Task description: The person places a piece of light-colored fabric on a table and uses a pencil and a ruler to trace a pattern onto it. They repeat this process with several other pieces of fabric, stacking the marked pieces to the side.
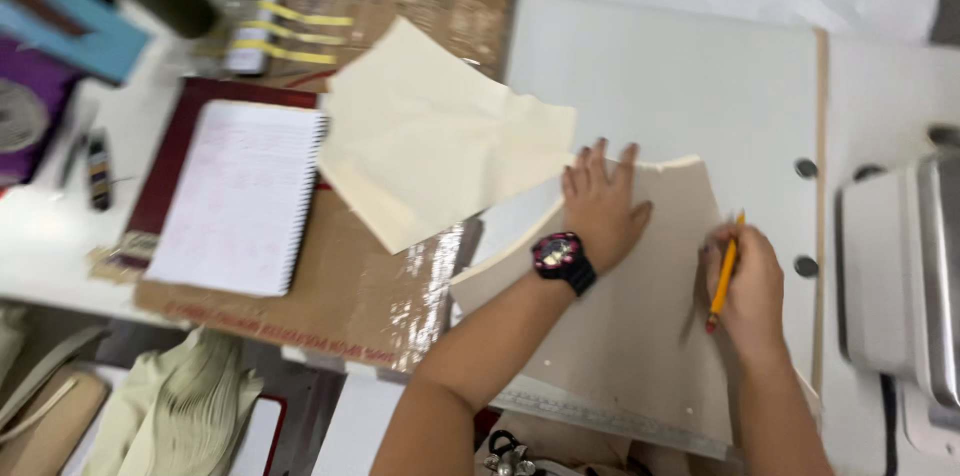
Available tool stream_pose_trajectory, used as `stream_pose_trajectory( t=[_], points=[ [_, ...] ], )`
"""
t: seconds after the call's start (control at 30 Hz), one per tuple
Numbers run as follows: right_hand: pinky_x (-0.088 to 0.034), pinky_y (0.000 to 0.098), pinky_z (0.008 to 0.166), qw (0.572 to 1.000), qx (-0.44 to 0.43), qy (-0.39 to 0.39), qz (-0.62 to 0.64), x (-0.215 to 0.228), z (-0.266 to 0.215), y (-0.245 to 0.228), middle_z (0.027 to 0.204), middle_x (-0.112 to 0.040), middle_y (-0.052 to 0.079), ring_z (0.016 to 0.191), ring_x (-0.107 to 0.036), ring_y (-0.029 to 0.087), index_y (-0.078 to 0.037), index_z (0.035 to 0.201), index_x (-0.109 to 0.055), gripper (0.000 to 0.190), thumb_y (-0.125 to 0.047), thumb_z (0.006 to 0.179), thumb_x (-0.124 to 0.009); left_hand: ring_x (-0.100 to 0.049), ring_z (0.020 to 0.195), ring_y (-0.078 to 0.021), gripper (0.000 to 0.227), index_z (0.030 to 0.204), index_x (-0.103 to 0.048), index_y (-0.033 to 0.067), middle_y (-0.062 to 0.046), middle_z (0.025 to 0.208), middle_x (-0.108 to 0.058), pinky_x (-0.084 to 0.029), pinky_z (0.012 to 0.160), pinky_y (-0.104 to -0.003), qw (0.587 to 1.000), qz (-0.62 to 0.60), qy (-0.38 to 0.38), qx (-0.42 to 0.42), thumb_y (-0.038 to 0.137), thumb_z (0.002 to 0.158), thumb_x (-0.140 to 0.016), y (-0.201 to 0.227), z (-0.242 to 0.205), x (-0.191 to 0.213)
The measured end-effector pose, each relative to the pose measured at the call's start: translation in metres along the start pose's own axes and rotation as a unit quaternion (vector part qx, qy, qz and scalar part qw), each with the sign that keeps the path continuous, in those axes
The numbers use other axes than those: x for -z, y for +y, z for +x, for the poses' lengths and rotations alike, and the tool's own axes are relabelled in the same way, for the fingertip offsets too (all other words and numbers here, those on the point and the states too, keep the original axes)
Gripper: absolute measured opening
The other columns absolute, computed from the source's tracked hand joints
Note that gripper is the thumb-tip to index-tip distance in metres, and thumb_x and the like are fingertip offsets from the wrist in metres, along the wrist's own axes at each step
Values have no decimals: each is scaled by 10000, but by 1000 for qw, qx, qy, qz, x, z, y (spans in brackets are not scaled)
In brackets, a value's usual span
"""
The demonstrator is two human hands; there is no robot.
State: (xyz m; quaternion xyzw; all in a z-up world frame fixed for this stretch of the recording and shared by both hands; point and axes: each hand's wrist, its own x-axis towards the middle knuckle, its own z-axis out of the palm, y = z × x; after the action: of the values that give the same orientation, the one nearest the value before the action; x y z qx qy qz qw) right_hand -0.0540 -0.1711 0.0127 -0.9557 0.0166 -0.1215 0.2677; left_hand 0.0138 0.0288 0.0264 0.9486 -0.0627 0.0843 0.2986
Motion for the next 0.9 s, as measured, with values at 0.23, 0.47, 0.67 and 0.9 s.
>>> stream_pose_trajectory(
  t=[0.23,0.47,0.67,0.9],
  points=[
    [-432,563,911,995,-60,74,-40,-16,-1,-8,1057,-653,145,1058,-555,478,-66,1066,-568,241,-147,912,-734,-406,1408,-406,767,1518,-428,202,-188,1501,-467,-315,1173,-561,993,-45,113,7,357,805,-665,7,-2,20],
    [-415,604,756,989,-16,131,-61,-2,-4,-33,1096,-587,118,1006,-553,429,-125,981,-595,129,-95,857,-615,-469,1343,-390,715,1509,-438,195,-186,1441,-511,-362,1148,-538,985,-86,153,-1,302,833,-645,14,-5,34],
    [-418,383,843,971,96,201,88,49,-32,-1,986,-510,130,898,-519,295,-17,924,-541,226,153,805,-452,-573,1143,-379,397,1283,-615,158,-142,1181,-634,-403,1064,-488,953,-186,239,4,248,897,-613,0,11,55],
    [-466,314,1071,956,-45,217,191,143,-172,58,1124,-538,122,1048,-546,208,-38,1106,-474,226,140,1066,-607,-621,1012,-457,244,1035,-684,48,-207,1126,-605,-518,853,-565,994,-16,-103,13,170,882,-538,-19,30,50]
  ],
)
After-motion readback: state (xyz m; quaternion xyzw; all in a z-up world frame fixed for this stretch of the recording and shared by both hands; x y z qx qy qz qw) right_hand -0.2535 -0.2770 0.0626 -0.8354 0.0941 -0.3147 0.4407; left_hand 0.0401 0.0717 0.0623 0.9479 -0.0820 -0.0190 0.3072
